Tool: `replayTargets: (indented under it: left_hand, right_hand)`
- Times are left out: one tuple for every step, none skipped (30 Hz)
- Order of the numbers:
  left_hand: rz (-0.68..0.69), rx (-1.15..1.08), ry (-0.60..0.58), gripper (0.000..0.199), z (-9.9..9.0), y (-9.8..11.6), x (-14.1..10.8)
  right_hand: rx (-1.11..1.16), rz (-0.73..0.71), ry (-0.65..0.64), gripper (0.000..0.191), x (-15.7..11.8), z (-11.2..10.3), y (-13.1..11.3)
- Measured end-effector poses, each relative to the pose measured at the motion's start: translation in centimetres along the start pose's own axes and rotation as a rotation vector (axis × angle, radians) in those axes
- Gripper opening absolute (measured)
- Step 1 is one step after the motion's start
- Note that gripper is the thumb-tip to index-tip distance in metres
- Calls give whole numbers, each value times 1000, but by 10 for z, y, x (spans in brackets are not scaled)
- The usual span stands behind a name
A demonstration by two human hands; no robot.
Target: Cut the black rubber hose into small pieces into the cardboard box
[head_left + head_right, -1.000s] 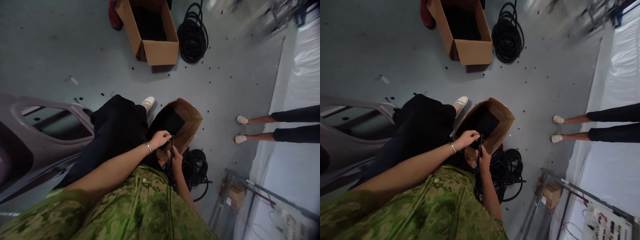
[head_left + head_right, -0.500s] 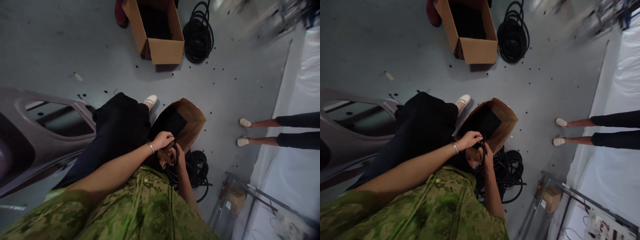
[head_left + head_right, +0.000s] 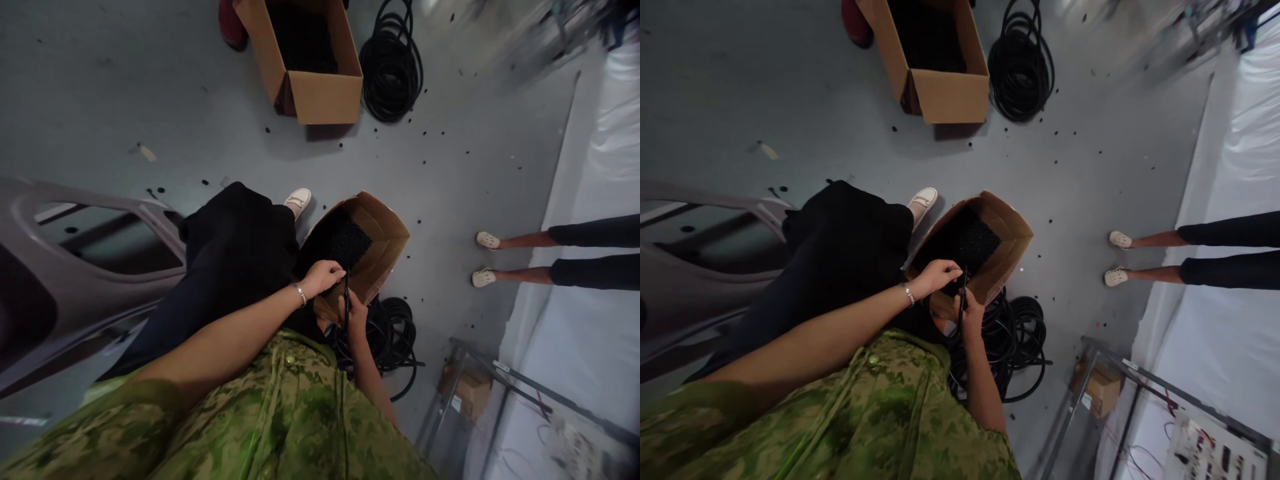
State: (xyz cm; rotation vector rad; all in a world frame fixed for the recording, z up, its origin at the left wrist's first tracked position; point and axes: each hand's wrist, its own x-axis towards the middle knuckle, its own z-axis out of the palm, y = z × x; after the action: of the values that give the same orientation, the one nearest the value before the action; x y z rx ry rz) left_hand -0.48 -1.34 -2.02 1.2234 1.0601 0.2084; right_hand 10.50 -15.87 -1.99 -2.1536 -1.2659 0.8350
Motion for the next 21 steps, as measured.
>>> replayTargets:
  left_hand:
    - [-20,-29,8,21,0,1,-1]
    - [-47,-65,13,21,0,2,-3]
    - [-74,-103,13,19,0,3,-4]
    - [-93,-136,12,18,0,4,-4]
    - [-102,-159,13,16,1,4,-5]
    - [-99,-168,19,15,1,4,-5]
    - [-86,-165,28,15,1,3,-4]
    - [-69,-149,43,15,1,3,-4]
    - [-53,-127,55,15,1,2,-3]
    - [-41,-103,61,15,1,1,-3]
    - [-30,-82,59,15,1,0,-2]
    - [-21,-62,49,16,1,0,-2]
    - [-13,-44,35,16,1,0,-1]
    - [-5,-26,22,17,0,0,-2]
    - [2,-8,15,18,0,1,-2]
    - [9,11,16,19,-1,2,-2]
    - [17,30,21,19,-2,3,-3]
    - [22,47,26,19,-3,4,-4]
    - [26,60,29,20,-3,5,-4]
    - [30,69,29,19,-4,6,-4]
    - [33,75,26,19,-4,6,-4]
  right_hand:
    - [-3,0,6,35,0,0,0]
    - [-4,1,14,35,0,0,1]
    - [-3,2,20,35,0,0,1]
    - [0,3,23,36,1,0,1]
    - [2,2,24,36,1,0,1]
    - [3,2,22,36,2,-1,1]
    - [2,3,15,36,3,-2,1]
    - [1,7,4,36,4,-3,1]
    - [2,13,-7,37,5,-5,1]
    - [9,23,-17,37,7,-6,1]
    - [26,37,-31,38,9,-7,1]
    - [49,51,-49,39,11,-8,1]
    - [72,63,-66,40,13,-8,0]
    - [88,69,-77,41,15,-9,0]
    - [95,70,-81,41,16,-9,0]
    - [93,66,-77,41,16,-8,0]
    - [85,58,-66,41,17,-8,-1]
    - [74,51,-53,41,16,-8,-1]
    - [64,44,-43,41,15,-7,0]
    - [54,40,-36,41,14,-7,0]
    - [38,36,-31,40,12,-6,0]
